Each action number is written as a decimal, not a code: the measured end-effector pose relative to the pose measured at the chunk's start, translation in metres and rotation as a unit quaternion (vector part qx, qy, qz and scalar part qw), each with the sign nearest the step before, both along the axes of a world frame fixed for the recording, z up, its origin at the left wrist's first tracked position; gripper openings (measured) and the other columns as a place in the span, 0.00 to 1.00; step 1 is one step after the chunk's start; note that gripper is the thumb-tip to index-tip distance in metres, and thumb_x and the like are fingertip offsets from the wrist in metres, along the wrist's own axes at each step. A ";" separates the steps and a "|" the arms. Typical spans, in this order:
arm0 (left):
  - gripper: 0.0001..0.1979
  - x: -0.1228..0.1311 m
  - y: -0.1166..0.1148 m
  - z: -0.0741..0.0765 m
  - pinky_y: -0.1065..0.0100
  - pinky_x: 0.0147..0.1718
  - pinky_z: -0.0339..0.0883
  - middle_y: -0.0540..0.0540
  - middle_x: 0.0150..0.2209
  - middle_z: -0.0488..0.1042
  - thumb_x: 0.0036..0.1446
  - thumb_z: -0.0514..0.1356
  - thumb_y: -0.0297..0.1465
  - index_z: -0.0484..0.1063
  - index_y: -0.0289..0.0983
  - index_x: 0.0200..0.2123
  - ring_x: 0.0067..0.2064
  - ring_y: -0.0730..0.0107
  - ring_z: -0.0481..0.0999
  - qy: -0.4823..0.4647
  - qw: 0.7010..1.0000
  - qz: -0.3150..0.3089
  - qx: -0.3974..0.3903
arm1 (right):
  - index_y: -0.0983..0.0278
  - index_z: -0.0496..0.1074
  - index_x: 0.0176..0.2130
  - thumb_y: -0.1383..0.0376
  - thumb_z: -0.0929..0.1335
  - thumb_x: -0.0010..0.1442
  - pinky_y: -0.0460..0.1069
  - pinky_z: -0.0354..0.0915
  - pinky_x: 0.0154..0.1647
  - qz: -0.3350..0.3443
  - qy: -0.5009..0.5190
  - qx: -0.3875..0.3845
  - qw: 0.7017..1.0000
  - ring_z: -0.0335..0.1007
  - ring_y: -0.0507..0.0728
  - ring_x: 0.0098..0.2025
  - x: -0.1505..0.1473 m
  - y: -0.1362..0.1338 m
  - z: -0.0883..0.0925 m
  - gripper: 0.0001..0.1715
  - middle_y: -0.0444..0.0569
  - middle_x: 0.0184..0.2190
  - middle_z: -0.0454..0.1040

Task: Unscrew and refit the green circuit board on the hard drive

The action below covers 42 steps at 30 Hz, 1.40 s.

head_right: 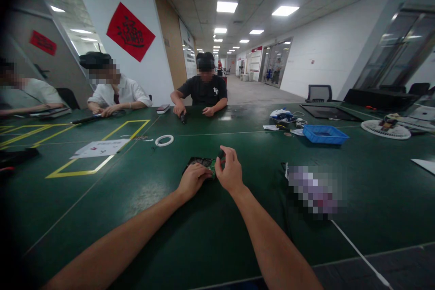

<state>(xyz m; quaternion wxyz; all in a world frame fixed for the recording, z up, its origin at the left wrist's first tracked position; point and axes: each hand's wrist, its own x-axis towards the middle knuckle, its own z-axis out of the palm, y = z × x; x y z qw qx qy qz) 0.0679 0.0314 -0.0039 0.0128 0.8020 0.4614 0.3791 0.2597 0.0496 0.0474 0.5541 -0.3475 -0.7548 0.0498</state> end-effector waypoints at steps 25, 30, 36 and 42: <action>0.10 -0.021 -0.002 0.005 0.58 0.46 0.65 0.43 0.39 0.80 0.66 0.57 0.28 0.79 0.40 0.42 0.44 0.60 0.73 0.000 0.998 0.064 0.004 | 0.60 0.60 0.61 0.64 0.65 0.66 0.57 0.78 0.39 0.002 -0.001 -0.003 1.000 0.72 0.61 0.46 -0.001 0.001 -0.001 0.25 0.58 0.54 0.67; 0.11 -0.012 -0.009 0.008 0.59 0.45 0.65 0.43 0.40 0.79 0.67 0.55 0.28 0.78 0.40 0.42 0.45 0.60 0.73 0.033 0.999 0.023 0.012 | 0.61 0.61 0.60 0.64 0.65 0.66 0.56 0.78 0.38 -0.003 0.002 -0.007 1.000 0.72 0.60 0.44 0.000 0.000 0.001 0.24 0.58 0.53 0.67; 0.10 -0.010 -0.009 0.010 0.58 0.47 0.65 0.43 0.42 0.78 0.67 0.55 0.28 0.77 0.40 0.43 0.46 0.59 0.72 0.043 0.999 0.014 0.018 | 0.60 0.61 0.61 0.63 0.65 0.66 0.57 0.78 0.38 -0.004 0.003 -0.005 1.000 0.72 0.61 0.45 0.000 0.001 0.000 0.25 0.58 0.53 0.67; 0.11 -0.016 -0.010 0.013 0.56 0.48 0.66 0.41 0.45 0.77 0.66 0.55 0.28 0.76 0.40 0.46 0.49 0.57 0.71 0.032 0.998 0.026 0.037 | 0.60 0.60 0.61 0.63 0.66 0.66 0.56 0.78 0.38 0.003 0.005 -0.015 1.000 0.73 0.60 0.45 0.000 0.000 0.000 0.26 0.59 0.55 0.67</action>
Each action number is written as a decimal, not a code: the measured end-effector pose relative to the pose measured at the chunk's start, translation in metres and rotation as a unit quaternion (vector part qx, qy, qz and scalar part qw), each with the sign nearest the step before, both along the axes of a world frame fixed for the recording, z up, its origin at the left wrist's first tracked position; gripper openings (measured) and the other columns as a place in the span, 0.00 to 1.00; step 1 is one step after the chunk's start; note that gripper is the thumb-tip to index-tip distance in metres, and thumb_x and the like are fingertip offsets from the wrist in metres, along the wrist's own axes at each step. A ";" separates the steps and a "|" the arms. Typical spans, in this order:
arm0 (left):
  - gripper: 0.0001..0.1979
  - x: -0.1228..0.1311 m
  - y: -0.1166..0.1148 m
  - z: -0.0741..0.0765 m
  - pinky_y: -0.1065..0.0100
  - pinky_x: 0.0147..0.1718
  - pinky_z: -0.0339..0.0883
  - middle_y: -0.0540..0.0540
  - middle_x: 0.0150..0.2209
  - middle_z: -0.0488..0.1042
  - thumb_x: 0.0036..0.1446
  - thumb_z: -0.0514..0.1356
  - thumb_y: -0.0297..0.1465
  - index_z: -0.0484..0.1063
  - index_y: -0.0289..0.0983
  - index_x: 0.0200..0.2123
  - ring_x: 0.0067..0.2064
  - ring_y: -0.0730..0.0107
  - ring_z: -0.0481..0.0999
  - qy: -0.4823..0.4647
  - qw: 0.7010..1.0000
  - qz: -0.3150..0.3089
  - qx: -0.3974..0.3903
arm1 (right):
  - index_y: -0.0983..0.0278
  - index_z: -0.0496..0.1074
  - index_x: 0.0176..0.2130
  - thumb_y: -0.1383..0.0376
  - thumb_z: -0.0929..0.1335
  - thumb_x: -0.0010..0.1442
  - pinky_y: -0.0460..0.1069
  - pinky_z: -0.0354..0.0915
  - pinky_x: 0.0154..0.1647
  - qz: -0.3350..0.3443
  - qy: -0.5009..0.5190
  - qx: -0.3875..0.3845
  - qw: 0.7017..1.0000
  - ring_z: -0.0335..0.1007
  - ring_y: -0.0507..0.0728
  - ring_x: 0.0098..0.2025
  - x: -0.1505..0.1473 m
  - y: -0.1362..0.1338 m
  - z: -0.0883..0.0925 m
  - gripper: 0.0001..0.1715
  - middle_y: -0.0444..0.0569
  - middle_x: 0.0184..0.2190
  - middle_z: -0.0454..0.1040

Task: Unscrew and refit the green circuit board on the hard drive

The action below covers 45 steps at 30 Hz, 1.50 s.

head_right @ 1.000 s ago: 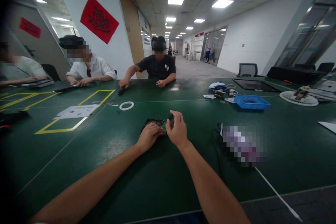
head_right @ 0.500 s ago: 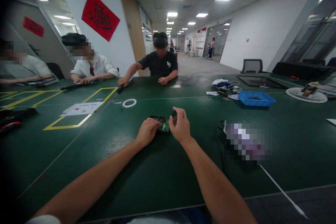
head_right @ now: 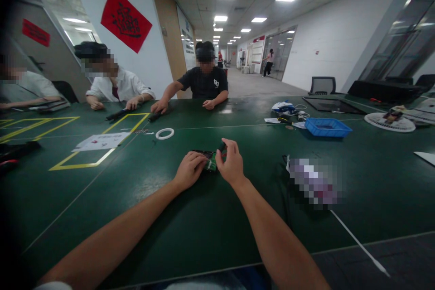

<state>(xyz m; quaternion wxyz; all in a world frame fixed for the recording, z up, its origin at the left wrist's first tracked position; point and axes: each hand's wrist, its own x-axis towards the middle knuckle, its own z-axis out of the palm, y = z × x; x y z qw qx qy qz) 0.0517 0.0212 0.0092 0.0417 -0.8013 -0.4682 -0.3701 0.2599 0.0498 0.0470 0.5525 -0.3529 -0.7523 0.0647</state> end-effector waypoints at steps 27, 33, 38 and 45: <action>0.23 -0.013 0.033 -0.003 0.45 0.67 0.46 0.42 0.60 0.70 0.68 0.49 0.40 0.66 0.43 0.62 0.62 0.55 0.66 0.120 0.983 0.077 -0.112 | 0.61 0.59 0.63 0.62 0.66 0.66 0.56 0.77 0.42 -0.004 -0.016 -0.028 0.999 0.74 0.59 0.44 -0.003 -0.001 -0.004 0.28 0.57 0.53 0.69; 0.24 -0.007 0.023 0.000 0.48 0.65 0.49 0.40 0.59 0.71 0.69 0.48 0.41 0.64 0.38 0.63 0.62 0.53 0.66 0.111 0.980 0.121 -0.110 | 0.59 0.60 0.62 0.61 0.67 0.66 0.53 0.78 0.38 -0.031 0.028 0.021 0.999 0.73 0.58 0.44 -0.004 -0.002 0.000 0.28 0.55 0.51 0.69; 0.27 0.001 0.007 0.006 0.49 0.62 0.53 0.36 0.56 0.73 0.68 0.48 0.48 0.68 0.36 0.58 0.59 0.50 0.68 0.095 0.974 0.172 -0.112 | 0.59 0.61 0.61 0.60 0.67 0.66 0.53 0.77 0.38 -0.047 0.020 0.023 0.998 0.72 0.56 0.40 0.000 0.001 0.000 0.26 0.54 0.49 0.69; 0.30 -0.007 -0.019 0.013 0.52 0.54 0.61 0.37 0.49 0.77 0.68 0.44 0.52 0.71 0.37 0.56 0.53 0.50 0.73 0.076 0.966 0.201 -0.142 | 0.61 0.63 0.60 0.60 0.66 0.67 0.55 0.76 0.40 -0.101 0.017 0.024 0.994 0.70 0.57 0.40 0.015 0.012 0.004 0.25 0.55 0.48 0.67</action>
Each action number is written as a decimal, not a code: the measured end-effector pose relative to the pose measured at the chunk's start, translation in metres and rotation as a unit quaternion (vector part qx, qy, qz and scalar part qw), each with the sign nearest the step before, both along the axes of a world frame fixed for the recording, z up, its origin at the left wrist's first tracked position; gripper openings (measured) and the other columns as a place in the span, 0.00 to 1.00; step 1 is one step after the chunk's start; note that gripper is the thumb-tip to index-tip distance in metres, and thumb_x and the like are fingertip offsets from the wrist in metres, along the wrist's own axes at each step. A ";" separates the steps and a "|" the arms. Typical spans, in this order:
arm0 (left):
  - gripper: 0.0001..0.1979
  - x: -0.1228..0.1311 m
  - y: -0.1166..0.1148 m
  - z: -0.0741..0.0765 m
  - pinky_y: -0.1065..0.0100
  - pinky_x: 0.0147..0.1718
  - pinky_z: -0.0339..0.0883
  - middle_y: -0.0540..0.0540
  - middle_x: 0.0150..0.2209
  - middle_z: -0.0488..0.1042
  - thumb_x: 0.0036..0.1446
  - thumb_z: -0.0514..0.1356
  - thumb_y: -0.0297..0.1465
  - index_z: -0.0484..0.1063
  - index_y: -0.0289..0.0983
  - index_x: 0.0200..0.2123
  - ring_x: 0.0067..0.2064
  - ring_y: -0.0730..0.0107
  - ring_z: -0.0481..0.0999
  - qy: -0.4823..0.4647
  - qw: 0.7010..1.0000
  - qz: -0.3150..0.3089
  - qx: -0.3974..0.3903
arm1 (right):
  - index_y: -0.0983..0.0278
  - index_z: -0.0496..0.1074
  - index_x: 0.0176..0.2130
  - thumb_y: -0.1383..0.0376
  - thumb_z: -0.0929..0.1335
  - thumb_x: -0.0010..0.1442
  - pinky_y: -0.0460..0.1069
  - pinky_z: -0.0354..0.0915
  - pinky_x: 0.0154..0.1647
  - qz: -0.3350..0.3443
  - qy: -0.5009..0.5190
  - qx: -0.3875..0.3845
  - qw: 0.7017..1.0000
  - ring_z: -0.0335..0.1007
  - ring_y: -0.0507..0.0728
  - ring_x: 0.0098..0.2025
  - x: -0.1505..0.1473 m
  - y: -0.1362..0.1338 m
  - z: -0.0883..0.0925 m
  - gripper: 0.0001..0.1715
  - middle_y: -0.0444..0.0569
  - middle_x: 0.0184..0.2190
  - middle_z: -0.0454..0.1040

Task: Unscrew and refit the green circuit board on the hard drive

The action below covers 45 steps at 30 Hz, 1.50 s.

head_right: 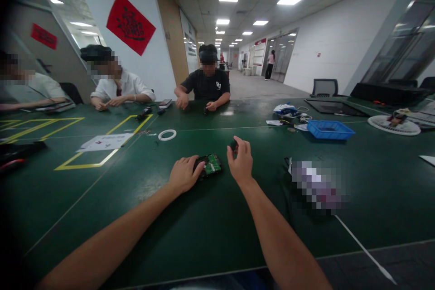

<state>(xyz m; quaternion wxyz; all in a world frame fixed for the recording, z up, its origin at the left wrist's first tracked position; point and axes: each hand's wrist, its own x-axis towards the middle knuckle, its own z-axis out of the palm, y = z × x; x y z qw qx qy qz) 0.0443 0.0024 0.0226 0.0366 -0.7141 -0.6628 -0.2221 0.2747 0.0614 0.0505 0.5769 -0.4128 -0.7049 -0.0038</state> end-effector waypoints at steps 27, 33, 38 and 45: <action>0.22 -0.018 -0.016 -0.012 0.58 0.53 0.68 0.43 0.52 0.74 0.71 0.46 0.37 0.63 0.44 0.65 0.52 0.59 0.74 -0.048 0.992 -0.120 -0.016 | 0.62 0.52 0.70 0.65 0.64 0.64 0.61 0.74 0.47 0.028 -0.090 -0.084 0.992 0.74 0.62 0.45 0.001 0.016 -0.024 0.38 0.60 0.60 0.66; 0.24 -0.029 -0.006 -0.019 0.52 0.60 0.63 0.39 0.58 0.65 0.70 0.47 0.37 0.60 0.45 0.67 0.60 0.56 0.66 -0.059 0.982 -0.182 -0.002 | 0.61 0.54 0.68 0.60 0.65 0.66 0.61 0.74 0.46 0.014 -0.070 -0.053 0.996 0.72 0.62 0.43 0.002 0.013 -0.019 0.35 0.59 0.53 0.69; 0.25 -0.032 -0.004 -0.021 0.48 0.62 0.60 0.39 0.63 0.60 0.71 0.46 0.38 0.58 0.47 0.68 0.64 0.53 0.61 -0.053 0.979 -0.194 -0.020 | 0.61 0.55 0.67 0.57 0.65 0.66 0.59 0.75 0.41 0.017 -0.042 -0.044 0.998 0.71 0.60 0.39 0.002 0.011 -0.017 0.34 0.57 0.49 0.70; 0.26 -0.031 -0.006 -0.022 0.47 0.64 0.56 0.40 0.66 0.57 0.72 0.43 0.40 0.56 0.47 0.69 0.67 0.53 0.57 -0.048 0.980 -0.188 -0.033 | 0.61 0.57 0.66 0.58 0.64 0.68 0.58 0.75 0.43 0.029 -0.039 -0.024 0.999 0.73 0.60 0.43 0.000 0.010 -0.016 0.30 0.59 0.54 0.69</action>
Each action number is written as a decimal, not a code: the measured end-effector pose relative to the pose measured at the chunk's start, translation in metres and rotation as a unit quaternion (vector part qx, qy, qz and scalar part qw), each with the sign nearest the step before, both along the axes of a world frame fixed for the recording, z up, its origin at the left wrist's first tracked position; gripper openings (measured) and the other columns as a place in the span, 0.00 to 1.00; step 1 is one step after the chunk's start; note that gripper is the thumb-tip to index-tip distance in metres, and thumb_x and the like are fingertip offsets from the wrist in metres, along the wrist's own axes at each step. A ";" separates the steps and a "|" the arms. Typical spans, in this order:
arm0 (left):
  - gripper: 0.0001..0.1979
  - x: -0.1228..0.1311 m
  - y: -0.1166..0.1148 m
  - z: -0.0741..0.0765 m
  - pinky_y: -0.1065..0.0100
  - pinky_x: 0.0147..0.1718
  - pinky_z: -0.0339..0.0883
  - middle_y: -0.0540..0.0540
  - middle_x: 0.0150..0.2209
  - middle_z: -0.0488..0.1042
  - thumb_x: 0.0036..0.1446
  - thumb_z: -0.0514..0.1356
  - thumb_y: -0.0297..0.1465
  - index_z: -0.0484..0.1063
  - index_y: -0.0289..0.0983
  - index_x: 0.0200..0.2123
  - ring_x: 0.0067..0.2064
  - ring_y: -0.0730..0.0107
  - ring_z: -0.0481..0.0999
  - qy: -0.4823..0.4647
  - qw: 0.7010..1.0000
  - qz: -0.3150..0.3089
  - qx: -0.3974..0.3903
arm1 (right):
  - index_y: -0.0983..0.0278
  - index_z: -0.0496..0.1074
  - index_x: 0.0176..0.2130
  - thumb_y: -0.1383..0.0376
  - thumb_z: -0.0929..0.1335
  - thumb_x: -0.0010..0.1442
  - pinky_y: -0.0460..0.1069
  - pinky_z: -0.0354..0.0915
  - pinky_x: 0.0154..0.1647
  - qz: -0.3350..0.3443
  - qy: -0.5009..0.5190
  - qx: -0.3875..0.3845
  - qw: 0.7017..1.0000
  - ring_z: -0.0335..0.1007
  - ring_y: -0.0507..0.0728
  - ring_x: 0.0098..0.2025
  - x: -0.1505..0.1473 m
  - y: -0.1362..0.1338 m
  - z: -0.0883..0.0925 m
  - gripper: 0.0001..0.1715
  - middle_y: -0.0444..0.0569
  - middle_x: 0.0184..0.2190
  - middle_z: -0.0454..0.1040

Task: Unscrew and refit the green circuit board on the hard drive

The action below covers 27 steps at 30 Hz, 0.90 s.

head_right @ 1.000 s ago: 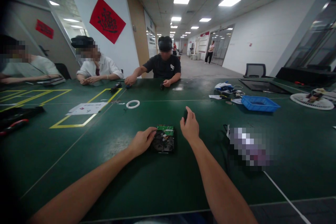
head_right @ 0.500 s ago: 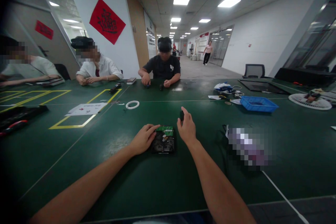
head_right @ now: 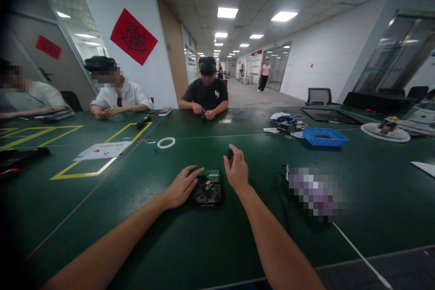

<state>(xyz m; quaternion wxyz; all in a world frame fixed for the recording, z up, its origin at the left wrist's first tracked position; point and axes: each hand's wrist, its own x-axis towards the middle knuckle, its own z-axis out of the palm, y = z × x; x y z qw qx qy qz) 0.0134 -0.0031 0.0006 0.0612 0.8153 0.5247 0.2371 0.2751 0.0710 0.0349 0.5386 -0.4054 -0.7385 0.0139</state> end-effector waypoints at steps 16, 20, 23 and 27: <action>0.27 0.001 -0.006 0.008 0.47 0.66 0.54 0.40 0.69 0.54 0.72 0.42 0.44 0.54 0.47 0.70 0.69 0.53 0.55 0.023 0.999 -0.035 -0.023 | 0.64 0.58 0.65 0.61 0.66 0.65 0.62 0.74 0.48 -0.012 0.022 -0.026 0.999 0.74 0.63 0.46 0.001 0.003 -0.002 0.32 0.61 0.54 0.71; 0.27 0.000 -0.006 0.008 0.48 0.66 0.53 0.40 0.69 0.54 0.72 0.41 0.44 0.57 0.46 0.69 0.69 0.53 0.54 0.022 0.998 -0.041 -0.032 | 0.63 0.56 0.65 0.58 0.67 0.65 0.57 0.77 0.43 0.029 0.078 -0.030 0.996 0.76 0.60 0.43 -0.010 -0.007 0.001 0.34 0.59 0.51 0.72; 0.27 0.000 -0.006 0.008 0.48 0.66 0.53 0.40 0.69 0.55 0.72 0.41 0.44 0.58 0.45 0.69 0.69 0.53 0.55 0.018 0.998 -0.044 -0.031 | 0.62 0.57 0.65 0.57 0.67 0.66 0.57 0.78 0.44 0.052 0.072 -0.024 0.996 0.76 0.60 0.45 -0.016 -0.011 0.002 0.33 0.59 0.52 0.71; 0.27 0.001 -0.006 0.008 0.48 0.66 0.54 0.40 0.68 0.56 0.72 0.41 0.44 0.58 0.45 0.69 0.68 0.53 0.56 0.014 0.999 -0.041 -0.030 | 0.61 0.58 0.65 0.58 0.67 0.66 0.57 0.78 0.45 0.052 0.051 -0.024 0.997 0.75 0.60 0.47 -0.016 -0.013 0.003 0.32 0.59 0.54 0.71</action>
